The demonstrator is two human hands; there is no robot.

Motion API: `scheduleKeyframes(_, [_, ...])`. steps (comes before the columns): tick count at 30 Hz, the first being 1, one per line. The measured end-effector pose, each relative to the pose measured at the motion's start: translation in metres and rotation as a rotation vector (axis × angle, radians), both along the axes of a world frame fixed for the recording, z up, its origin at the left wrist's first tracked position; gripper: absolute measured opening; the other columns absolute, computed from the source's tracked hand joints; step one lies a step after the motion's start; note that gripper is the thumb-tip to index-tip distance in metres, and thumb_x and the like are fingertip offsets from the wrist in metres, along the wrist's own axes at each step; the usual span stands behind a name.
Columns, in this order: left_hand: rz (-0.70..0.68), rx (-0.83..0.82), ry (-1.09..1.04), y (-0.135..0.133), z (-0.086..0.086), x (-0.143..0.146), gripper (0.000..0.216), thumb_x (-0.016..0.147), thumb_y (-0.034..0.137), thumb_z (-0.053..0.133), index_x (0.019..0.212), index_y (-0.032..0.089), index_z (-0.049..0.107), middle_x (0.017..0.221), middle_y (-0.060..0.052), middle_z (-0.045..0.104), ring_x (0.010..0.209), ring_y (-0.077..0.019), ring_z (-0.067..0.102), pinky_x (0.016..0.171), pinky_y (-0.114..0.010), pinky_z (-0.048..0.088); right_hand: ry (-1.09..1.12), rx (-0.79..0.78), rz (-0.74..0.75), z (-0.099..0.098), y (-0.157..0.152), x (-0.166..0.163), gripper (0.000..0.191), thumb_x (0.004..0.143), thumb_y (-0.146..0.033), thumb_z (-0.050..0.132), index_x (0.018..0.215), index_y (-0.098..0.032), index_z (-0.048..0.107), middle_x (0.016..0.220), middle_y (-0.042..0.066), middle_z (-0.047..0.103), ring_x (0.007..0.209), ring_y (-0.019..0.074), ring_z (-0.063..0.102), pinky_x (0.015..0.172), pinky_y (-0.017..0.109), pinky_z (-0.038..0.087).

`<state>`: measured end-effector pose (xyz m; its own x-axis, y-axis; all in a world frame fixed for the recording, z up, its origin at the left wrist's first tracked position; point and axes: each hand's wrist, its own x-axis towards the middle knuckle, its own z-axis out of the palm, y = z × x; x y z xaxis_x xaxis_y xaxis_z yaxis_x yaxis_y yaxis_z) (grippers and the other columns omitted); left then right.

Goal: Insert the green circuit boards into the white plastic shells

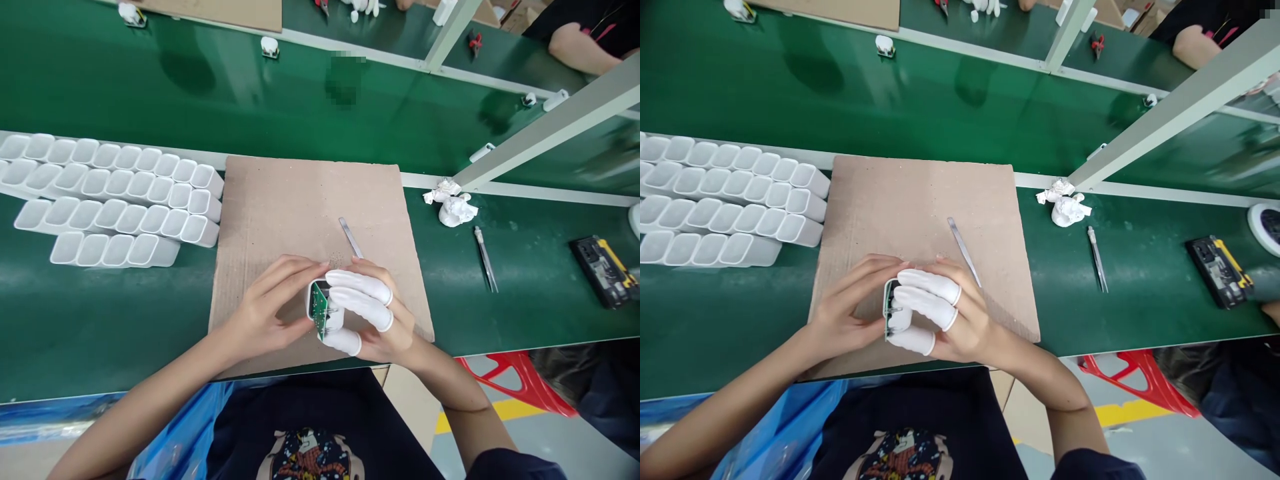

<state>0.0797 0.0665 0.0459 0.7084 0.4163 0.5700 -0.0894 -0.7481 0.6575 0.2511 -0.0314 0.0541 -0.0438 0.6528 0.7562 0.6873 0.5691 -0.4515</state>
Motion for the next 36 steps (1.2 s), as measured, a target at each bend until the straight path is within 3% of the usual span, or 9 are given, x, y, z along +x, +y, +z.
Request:
scheduleKeyframes(12, [0.000, 0.006, 0.000, 0.000, -0.004, -0.001, 0.052, 0.090, 0.021, 0.066, 0.140, 0.019, 0.051, 0.116, -0.014, 0.067, 0.104, -0.0250, 0.064, 0.085, -0.042, 0.058, -0.003, -0.025, 0.005, -0.009, 0.004, 0.001, 0.041, 0.088, -0.024, 0.071, 0.127, -0.016, 0.058, 0.117, 0.015, 0.069, 0.111, 0.0272, 0.066, 0.094, 0.049, 0.060])
scheduleKeyframes(18, [0.039, -0.059, 0.045, -0.001, -0.002, -0.003, 0.061, 0.087, 0.017, 0.072, 0.143, 0.017, 0.050, 0.120, -0.014, 0.066, 0.110, -0.0237, 0.065, 0.092, -0.036, 0.058, -0.124, -0.024, -0.019, -0.007, 0.004, 0.007, 0.060, 0.090, -0.051, 0.067, 0.133, -0.012, 0.053, 0.127, 0.021, 0.061, 0.122, 0.0331, 0.058, 0.095, 0.054, 0.057])
scheduleKeyframes(23, [0.005, -0.102, 0.054, -0.001, -0.004, -0.004, 0.060, 0.089, 0.018, 0.070, 0.145, 0.021, 0.047, 0.122, -0.013, 0.065, 0.112, -0.0227, 0.065, 0.094, -0.036, 0.058, -0.242, 0.060, -0.036, -0.009, 0.003, 0.012, 0.039, 0.097, -0.053, 0.054, 0.112, -0.018, 0.064, 0.121, 0.014, 0.062, 0.125, 0.0303, 0.056, 0.105, 0.054, 0.052])
scheduleKeyframes(27, [0.006, -0.082, 0.068, 0.002, -0.008, -0.005, 0.062, 0.091, 0.015, 0.066, 0.148, 0.022, 0.044, 0.124, -0.013, 0.063, 0.113, -0.0222, 0.064, 0.093, -0.035, 0.059, -0.342, 0.077, -0.065, -0.019, 0.006, 0.014, 0.032, 0.097, -0.049, 0.057, 0.104, -0.020, 0.067, 0.116, 0.011, 0.065, 0.127, 0.0299, 0.054, 0.110, 0.053, 0.047])
scheduleKeyframes(32, [0.020, -0.052, 0.093, 0.004, -0.012, -0.006, 0.066, 0.092, 0.016, 0.066, 0.152, 0.024, 0.039, 0.123, -0.013, 0.063, 0.110, -0.0222, 0.065, 0.091, -0.035, 0.059, -0.346, 0.059, -0.052, -0.030, 0.011, 0.014, 0.031, 0.096, -0.047, 0.061, 0.110, -0.020, 0.066, 0.117, 0.012, 0.067, 0.128, 0.0310, 0.054, 0.109, 0.056, 0.047])
scheduleKeyframes(36, [-0.009, -0.127, 0.100, 0.005, -0.008, -0.006, 0.069, 0.092, 0.018, 0.066, 0.153, 0.027, 0.037, 0.125, -0.013, 0.063, 0.111, -0.0222, 0.065, 0.090, -0.035, 0.058, -0.207, -0.040, 0.049, -0.022, 0.013, 0.019, 0.034, 0.097, -0.044, 0.058, 0.121, -0.021, 0.061, 0.120, 0.014, 0.067, 0.125, 0.0311, 0.058, 0.103, 0.057, 0.052])
